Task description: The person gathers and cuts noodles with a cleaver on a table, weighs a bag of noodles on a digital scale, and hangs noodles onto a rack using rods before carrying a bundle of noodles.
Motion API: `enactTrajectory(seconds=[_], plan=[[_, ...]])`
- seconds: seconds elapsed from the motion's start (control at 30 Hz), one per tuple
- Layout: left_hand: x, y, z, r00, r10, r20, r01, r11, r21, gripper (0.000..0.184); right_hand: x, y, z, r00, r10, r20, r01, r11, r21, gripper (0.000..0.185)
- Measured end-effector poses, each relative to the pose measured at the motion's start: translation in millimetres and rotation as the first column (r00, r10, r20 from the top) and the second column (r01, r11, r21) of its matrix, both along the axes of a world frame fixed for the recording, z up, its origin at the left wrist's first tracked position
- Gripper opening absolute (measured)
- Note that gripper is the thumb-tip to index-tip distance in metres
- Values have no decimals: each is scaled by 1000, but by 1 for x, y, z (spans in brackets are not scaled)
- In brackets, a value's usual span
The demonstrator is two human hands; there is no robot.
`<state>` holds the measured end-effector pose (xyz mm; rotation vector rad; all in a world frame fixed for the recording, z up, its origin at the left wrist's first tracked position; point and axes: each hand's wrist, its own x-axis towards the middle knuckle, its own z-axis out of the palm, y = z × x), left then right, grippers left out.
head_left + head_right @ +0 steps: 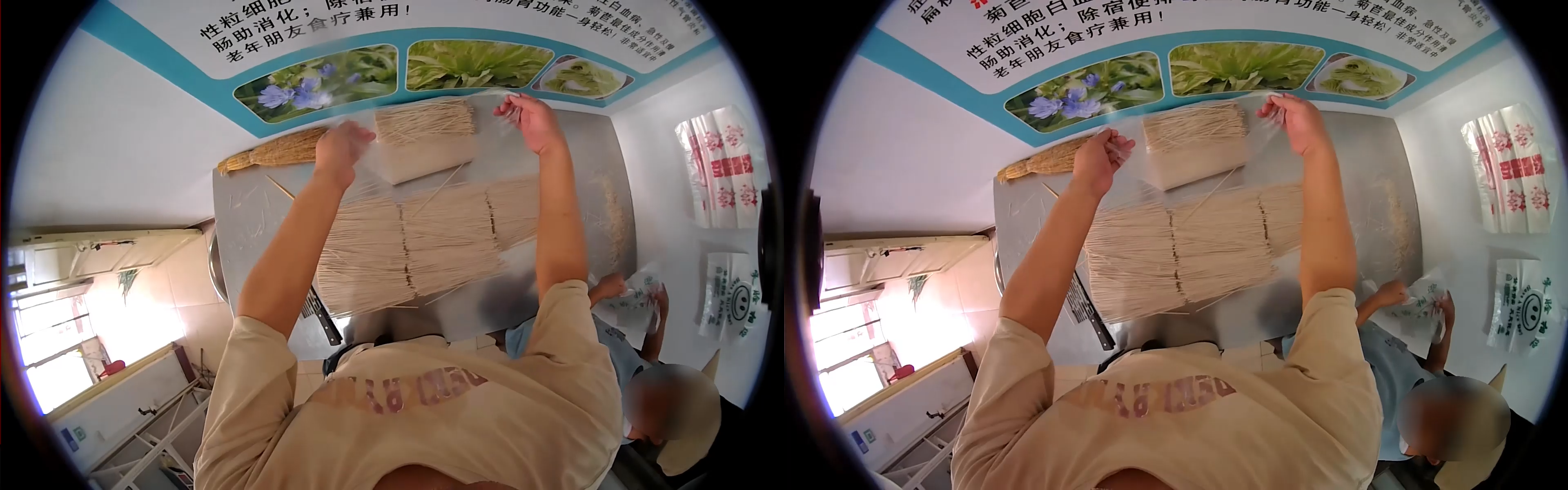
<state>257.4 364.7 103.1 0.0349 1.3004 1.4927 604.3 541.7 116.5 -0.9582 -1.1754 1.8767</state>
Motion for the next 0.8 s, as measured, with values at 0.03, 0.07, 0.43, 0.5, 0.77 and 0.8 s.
enactTrajectory(seconds=[0.03, 0.07, 0.43, 0.5, 0.77, 0.8], plan=[[-5, -2, 2, 992, -113, -61, 113, 994, -1, 12, 1, 3, -1, 998, 53, -15, -52, 998, 42, 18], [-7, -5, 3, 967, -223, -122, 224, 975, -9, 13, 1, 2, -2, 998, 55, -16, -54, 998, 41, 18], [5, -23, -16, 945, -210, -252, 203, 978, -55, 13, -164, -83, -62, 747, -59, 662, -474, 650, 593, 14], [4, -26, -20, 947, -198, -255, 192, 980, -50, 13, -180, -59, -115, 679, -123, 724, -493, 654, 574, 13], [13, -34, -8, 971, -151, -185, 151, 988, -13, 20, -203, -59, -129, 646, -296, 704, -490, 547, 679, 11], [12, -33, -11, 972, -150, -183, 150, 989, -15, 20, -205, -59, -129, 629, -296, 719, -514, 536, 670, 11]])
